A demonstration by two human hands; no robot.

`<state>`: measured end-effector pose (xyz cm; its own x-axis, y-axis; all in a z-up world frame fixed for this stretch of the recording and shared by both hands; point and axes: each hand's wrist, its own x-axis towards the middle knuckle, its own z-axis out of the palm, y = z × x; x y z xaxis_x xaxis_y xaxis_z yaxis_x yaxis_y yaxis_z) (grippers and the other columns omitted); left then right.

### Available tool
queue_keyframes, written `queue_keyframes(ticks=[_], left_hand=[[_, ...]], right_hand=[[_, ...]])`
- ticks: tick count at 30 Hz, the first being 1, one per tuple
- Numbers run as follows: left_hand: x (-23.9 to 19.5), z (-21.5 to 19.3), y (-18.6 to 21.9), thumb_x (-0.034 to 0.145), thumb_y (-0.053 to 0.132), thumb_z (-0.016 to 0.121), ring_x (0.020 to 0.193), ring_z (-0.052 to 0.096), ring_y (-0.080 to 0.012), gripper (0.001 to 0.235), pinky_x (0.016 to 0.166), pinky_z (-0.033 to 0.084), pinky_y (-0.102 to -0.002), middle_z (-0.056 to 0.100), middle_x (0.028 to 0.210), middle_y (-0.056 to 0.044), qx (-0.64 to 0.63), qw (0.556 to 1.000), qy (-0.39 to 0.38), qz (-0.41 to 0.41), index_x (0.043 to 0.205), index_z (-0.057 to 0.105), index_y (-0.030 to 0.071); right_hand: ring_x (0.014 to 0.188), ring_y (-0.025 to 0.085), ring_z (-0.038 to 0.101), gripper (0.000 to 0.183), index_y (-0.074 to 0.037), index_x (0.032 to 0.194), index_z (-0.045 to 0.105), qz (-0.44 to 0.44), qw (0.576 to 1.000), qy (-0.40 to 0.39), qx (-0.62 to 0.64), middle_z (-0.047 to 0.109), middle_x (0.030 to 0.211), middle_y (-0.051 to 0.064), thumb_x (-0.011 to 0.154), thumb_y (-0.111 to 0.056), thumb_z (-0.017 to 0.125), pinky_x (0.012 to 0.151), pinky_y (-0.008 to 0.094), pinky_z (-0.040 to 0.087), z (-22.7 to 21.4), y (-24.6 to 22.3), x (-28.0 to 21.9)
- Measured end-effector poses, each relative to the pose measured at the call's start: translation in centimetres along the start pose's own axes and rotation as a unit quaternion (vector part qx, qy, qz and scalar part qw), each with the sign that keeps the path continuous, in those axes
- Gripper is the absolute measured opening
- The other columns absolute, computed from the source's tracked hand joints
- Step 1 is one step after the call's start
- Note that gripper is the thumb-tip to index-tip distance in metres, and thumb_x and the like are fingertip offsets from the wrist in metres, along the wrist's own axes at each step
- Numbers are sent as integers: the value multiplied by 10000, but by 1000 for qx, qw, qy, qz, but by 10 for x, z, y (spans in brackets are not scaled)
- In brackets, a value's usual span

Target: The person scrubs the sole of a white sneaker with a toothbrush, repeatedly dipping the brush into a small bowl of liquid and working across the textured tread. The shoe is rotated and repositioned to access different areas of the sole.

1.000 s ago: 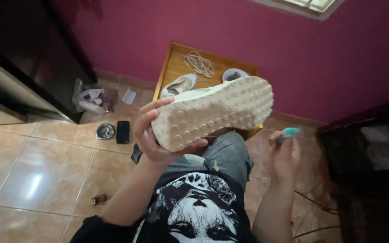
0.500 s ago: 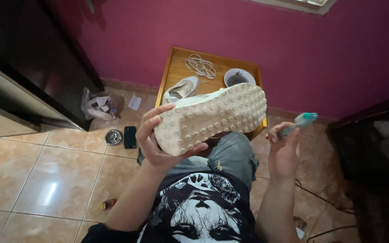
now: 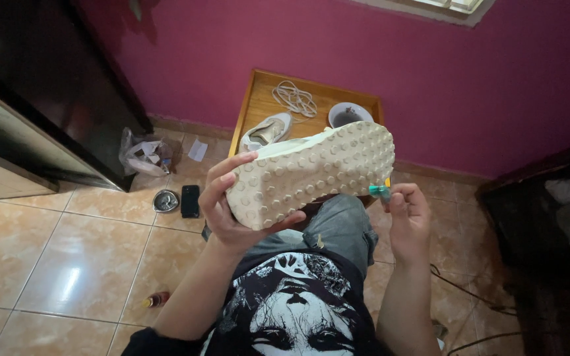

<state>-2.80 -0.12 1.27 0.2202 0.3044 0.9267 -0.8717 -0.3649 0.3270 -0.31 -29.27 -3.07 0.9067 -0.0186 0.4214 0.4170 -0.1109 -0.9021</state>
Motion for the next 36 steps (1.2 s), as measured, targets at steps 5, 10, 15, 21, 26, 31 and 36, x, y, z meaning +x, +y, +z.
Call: queue_keyframes(ticks=[5,10,15,21,26,31,36], left_hand=[[-3,4,1,551,292,1059,1092,691,-402,1001,1001,545,-458,634,1206,-307,-12,1000,-4,-5,1260,399,38],[-6,5,2,544,301,1061,1074,693,-415,994,994,544,-473,646,1188,-308,-9,1000,-9,-2,1242,409,27],[-5,4,5,548,324,1056,1081,691,-406,989,993,547,-472,655,1198,-298,-1,1000,-17,-4,1247,417,39],[-5,4,1,567,330,1046,1073,694,-400,976,993,547,-454,654,1193,-300,-3,1000,-23,-11,1247,408,43],[-7,5,-6,589,343,1036,1084,690,-398,968,998,544,-445,648,1199,-302,8,1000,-23,-11,1250,397,41],[-12,12,-19,586,351,1038,1061,700,-421,934,1014,530,-485,659,1167,-312,23,1000,-12,7,1211,425,28],[-22,23,-36,578,316,1043,1020,697,-446,862,999,531,-523,671,1133,-321,17,999,-16,23,1138,458,19]], right_hand=[[708,118,472,432,-55,982,608,2,1000,23,-13,480,700,26,1034,-484,602,711,258,433,-2,-11,-3],[704,122,478,419,-59,994,609,5,1000,24,-6,485,707,27,1025,-476,620,711,277,450,-4,-12,-4],[729,84,473,375,-76,1009,632,-12,999,30,-39,498,723,9,1002,-448,673,711,233,438,-10,-1,-5],[712,114,488,205,-67,987,653,2,999,8,-43,500,738,10,1005,-266,696,721,266,476,-6,8,-3],[693,113,473,227,-78,991,659,18,1000,8,-16,533,750,45,966,-287,744,707,257,493,7,13,-3],[746,80,457,196,-63,999,643,24,999,29,3,502,782,7,976,-232,740,712,227,471,16,20,2],[759,86,523,393,-90,970,680,4,996,46,-79,587,832,34,930,-474,756,719,259,485,20,15,13]])
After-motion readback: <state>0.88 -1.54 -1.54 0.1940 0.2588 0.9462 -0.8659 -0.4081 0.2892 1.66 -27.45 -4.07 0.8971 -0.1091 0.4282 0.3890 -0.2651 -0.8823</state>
